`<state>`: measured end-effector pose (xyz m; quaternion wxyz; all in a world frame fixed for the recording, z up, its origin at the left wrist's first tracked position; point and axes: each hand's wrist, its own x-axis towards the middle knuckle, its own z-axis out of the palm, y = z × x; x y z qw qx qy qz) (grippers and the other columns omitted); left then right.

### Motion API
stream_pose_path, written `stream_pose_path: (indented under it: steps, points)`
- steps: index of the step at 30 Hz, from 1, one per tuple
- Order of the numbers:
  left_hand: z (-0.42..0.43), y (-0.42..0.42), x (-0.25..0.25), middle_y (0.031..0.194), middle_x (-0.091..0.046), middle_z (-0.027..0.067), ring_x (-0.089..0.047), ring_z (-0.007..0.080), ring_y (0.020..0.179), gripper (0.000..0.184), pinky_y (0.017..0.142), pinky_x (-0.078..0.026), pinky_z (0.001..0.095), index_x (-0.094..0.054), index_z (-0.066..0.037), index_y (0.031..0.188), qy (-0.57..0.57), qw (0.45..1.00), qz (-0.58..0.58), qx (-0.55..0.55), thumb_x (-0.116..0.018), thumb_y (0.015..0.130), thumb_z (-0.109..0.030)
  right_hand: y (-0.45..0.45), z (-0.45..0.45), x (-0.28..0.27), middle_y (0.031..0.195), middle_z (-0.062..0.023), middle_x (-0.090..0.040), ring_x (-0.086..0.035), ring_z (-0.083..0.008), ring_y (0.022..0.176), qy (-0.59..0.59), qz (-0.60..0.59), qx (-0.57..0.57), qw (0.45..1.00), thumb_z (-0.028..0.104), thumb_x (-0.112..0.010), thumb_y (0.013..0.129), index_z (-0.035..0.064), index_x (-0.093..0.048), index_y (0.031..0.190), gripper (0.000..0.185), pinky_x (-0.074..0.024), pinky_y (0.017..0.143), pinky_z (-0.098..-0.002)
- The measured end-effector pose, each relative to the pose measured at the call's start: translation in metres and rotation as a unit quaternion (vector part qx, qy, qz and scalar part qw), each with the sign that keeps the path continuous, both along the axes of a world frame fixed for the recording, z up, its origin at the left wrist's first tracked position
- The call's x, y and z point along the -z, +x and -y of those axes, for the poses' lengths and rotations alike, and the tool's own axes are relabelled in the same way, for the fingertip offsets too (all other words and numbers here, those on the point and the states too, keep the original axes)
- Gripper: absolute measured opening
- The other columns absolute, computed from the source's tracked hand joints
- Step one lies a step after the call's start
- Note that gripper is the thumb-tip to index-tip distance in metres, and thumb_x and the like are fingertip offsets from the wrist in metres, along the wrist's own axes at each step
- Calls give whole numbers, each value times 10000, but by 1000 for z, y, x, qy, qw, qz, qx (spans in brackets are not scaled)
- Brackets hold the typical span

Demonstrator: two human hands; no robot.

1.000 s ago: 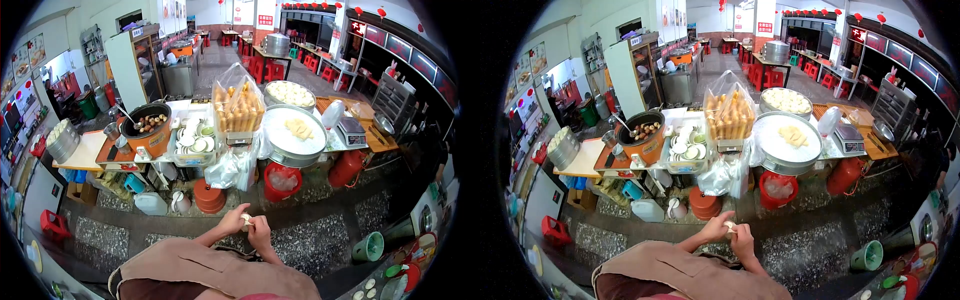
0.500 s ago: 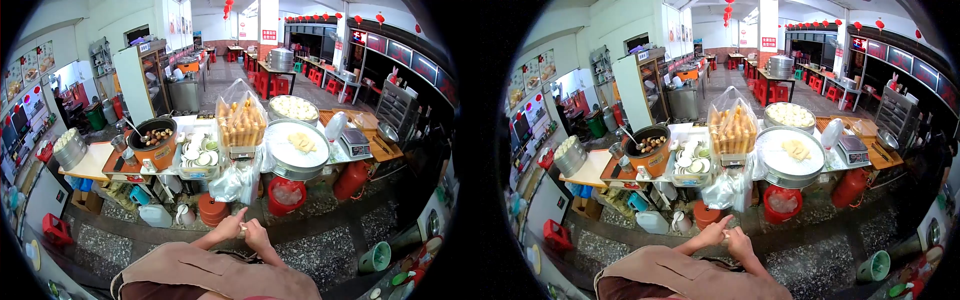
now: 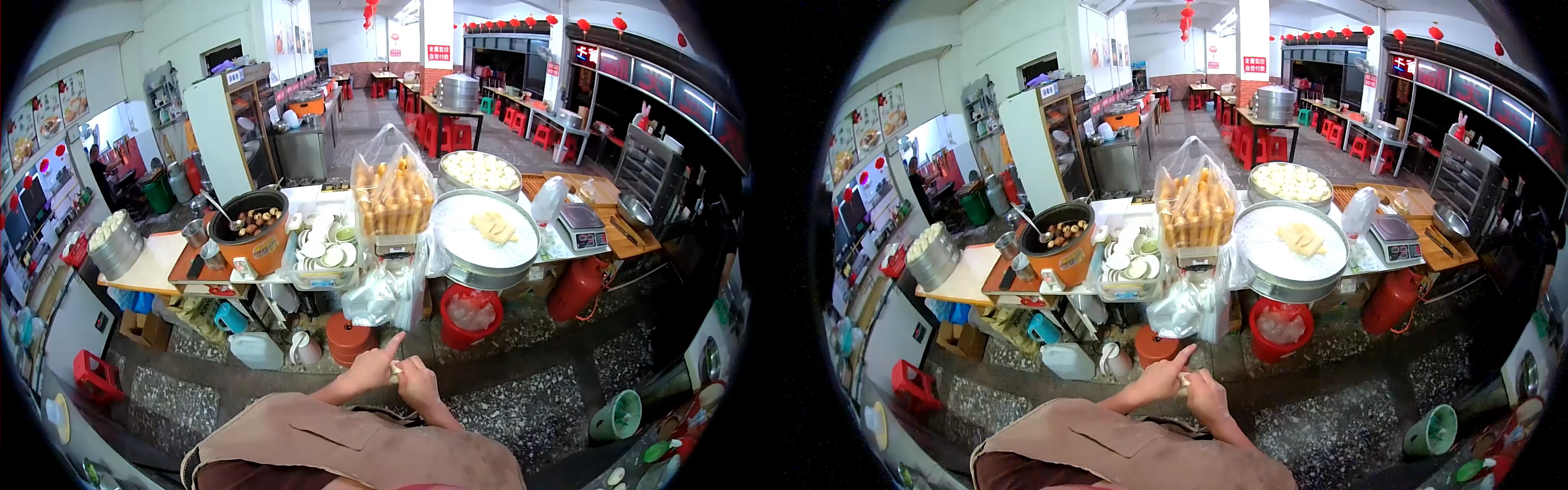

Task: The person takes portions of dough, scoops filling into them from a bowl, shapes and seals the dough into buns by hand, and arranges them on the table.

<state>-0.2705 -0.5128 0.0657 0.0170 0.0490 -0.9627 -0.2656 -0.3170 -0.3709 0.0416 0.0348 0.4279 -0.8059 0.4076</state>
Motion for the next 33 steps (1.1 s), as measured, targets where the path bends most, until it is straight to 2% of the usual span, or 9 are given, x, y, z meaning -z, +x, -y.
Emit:
stream_pose_path:
  steps: [11, 13, 16, 17, 21, 24, 26, 31, 33]
  points:
    - [3, -2, -31, 816, -631, 170, -594, 374, 770, 403, 657, -477, 453, -546, -123, 1138, 32, 994, -96, 31, -551, 735, -109, 4, 5, -16, 756, -133, -537, -556, -322, 669, -166, -15, 41, 985, 6, -600, 710, 35, -584, 804, 100, -455, 580, -379]
    - [21, -9, -45, 1028, -621, 146, -613, 252, 917, 433, 787, -476, 330, -515, -69, 1190, 188, 973, -96, 92, -566, 760, -67, -2, 4, -34, 699, -116, -528, -543, -217, 597, -219, 34, 72, 973, -37, -612, 683, 16, -579, 763, 102, -432, 551, -293]
    - [30, -7, -73, 1238, -485, 39, -430, 137, 1140, 421, 973, -342, 318, -449, -55, 1256, 573, 817, -63, 30, -529, 865, -189, -20, 5, -44, 722, -17, -573, -524, -79, 609, -324, 170, 97, 925, -58, -558, 732, -8, -565, 805, 89, -437, 537, -220]
    - [30, -11, -70, 1224, -492, 59, -439, 146, 1136, 459, 965, -354, 344, -428, -55, 1269, 565, 818, -104, -27, -434, 911, -342, -22, 4, -58, 724, -27, -600, -545, -83, 629, -353, 265, 91, 892, -3, -611, 737, -8, -607, 834, 97, -450, 573, -224]
    - [-24, -20, -66, 1066, -586, 76, -580, 178, 941, 483, 752, -502, 340, -520, -49, 1137, 815, 570, -79, -68, -312, 930, -433, -7, 10, -94, 797, -37, -603, -560, -61, 664, -401, 343, 71, 847, 8, -640, 763, -28, -581, 882, 137, -472, 575, -204]
    - [-28, -20, -49, 944, -616, 79, -619, 171, 810, 450, 656, -535, 306, -541, -31, 1041, 798, 591, -68, -98, -342, 925, -417, 1, 5, -76, 818, -50, -586, -566, -82, 653, -404, 281, 66, 868, -17, -654, 733, -21, -561, 886, 179, -481, 563, -220]
    - [-27, -20, -43, 929, -614, 79, -620, 168, 799, 444, 639, -541, 299, -540, -26, 1030, 797, 594, -33, -105, -356, 922, -415, 3, -6, -79, 815, -66, -557, -575, -127, 643, -229, 147, 113, 956, -55, -646, 694, -2, -549, 898, 233, -484, 556, -238]
    - [-26, -16, -40, 892, -606, 79, -621, 155, 777, 444, 557, -559, 291, -532, -17, 1026, 728, 678, 60, -83, -373, 918, -417, 10, -14, -94, 794, -84, -543, -583, -214, 646, -181, 90, 175, 964, -50, -611, 695, 27, -573, 892, 215, -482, 549, -290]
    - [-25, -15, -39, 894, -608, 82, -623, 153, 756, 486, 528, -551, 275, -531, -20, 1039, 715, 688, 89, -82, -355, 916, -456, 8, -20, -79, 773, -89, -549, -583, -227, 636, -109, -74, 175, 976, -35, -605, 711, 28, -585, 872, 174, -485, 554, -304]
